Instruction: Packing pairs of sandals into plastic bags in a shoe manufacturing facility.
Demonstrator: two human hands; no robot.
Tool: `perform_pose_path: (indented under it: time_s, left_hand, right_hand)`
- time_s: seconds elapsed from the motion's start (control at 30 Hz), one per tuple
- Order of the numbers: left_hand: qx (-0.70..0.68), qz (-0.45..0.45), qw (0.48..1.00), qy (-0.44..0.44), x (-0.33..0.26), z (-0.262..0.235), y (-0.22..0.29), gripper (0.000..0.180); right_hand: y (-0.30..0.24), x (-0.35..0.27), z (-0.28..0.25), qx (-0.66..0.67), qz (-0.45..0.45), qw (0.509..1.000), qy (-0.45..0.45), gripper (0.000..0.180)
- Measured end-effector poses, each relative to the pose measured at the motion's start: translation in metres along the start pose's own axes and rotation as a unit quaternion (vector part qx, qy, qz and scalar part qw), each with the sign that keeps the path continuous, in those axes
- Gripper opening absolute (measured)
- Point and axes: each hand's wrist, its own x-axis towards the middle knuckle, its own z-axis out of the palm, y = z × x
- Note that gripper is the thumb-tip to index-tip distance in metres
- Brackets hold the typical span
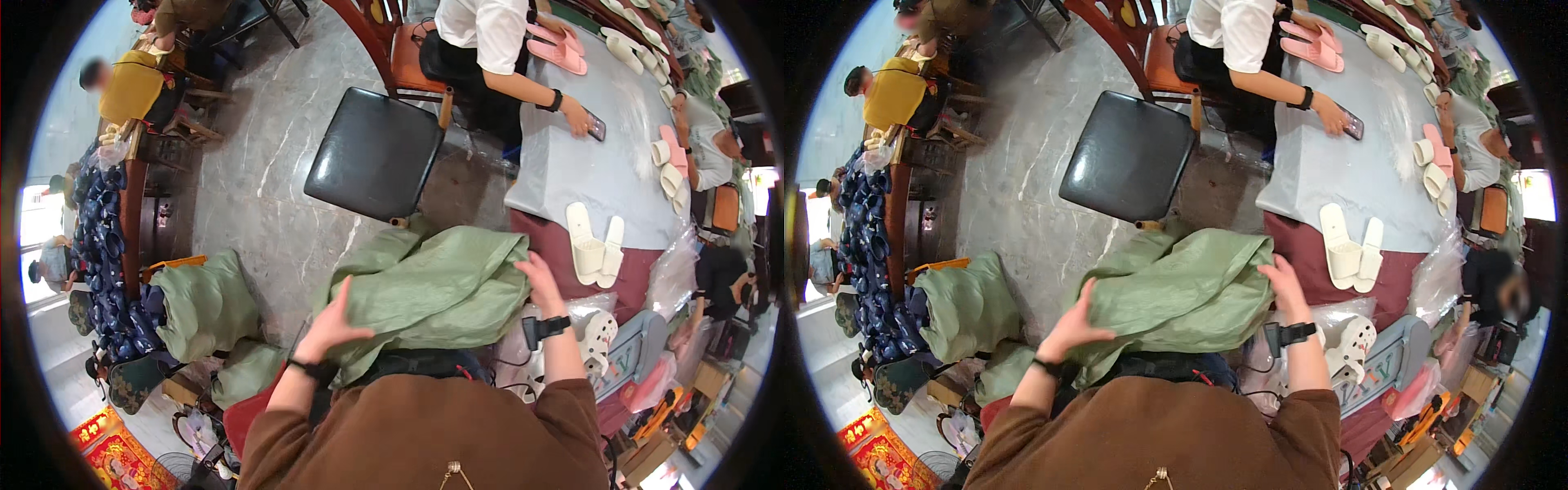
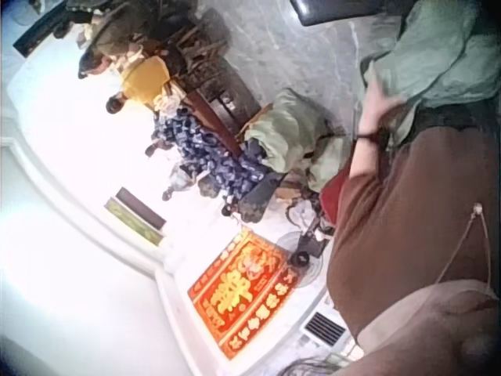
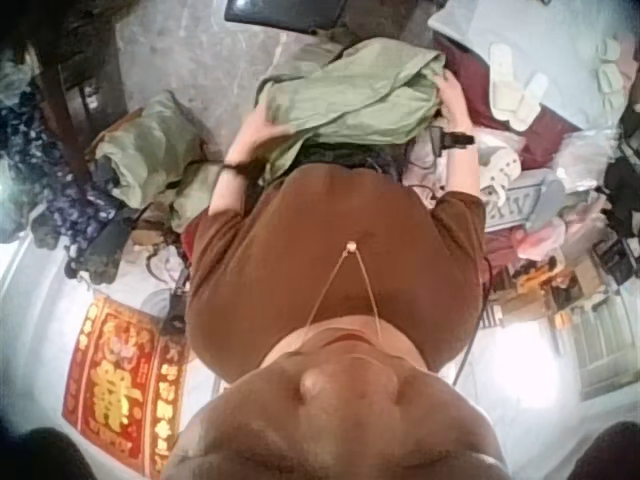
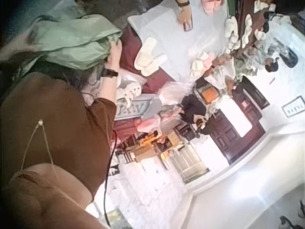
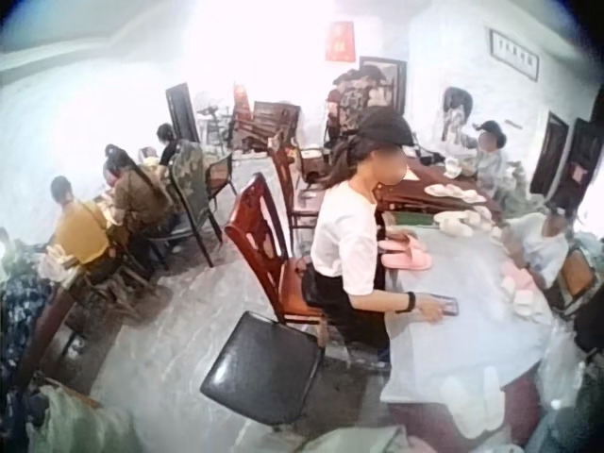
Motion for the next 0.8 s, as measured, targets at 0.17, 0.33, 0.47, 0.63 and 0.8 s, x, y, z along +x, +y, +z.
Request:
perform_pose_path:
  time_s: [0.17, 0.33, 0.47, 0.63, 0.8]
  left_hand:
    - [0.229, 0.018, 0.956, -0.180, 0.059, 0.100, -0.020, 0.049]
    - [-0.051, 0.039, 0.991, -0.119, 0.041, 0.112, 0.050, 0.036]
    - [-0.110, 0.130, 0.985, -0.022, 0.032, 0.147, 0.039, 0.032]
    - [-0.129, -0.076, 0.988, -0.019, 0.027, 0.157, -0.012, 0.035]
    - [-0.128, -0.339, 0.932, 0.008, 0.002, 0.140, -0.147, 0.036]
  right_hand:
    - [-0.098, -0.087, -0.024, -0.222, -0.216, 0.950, -0.038, 0.074]
    - [-0.146, -0.143, -0.100, -0.437, -0.394, 0.749, 0.306, 0.065]
    - [-0.175, -0.134, -0.097, -0.246, -0.455, 0.758, 0.397, 0.054]
    - [-0.095, -0.063, -0.113, -0.331, -0.182, 0.910, 0.172, 0.049]
    - [-0.064, -0.090, 0.035, -0.463, -0.133, 0.869, -0.112, 0.075]
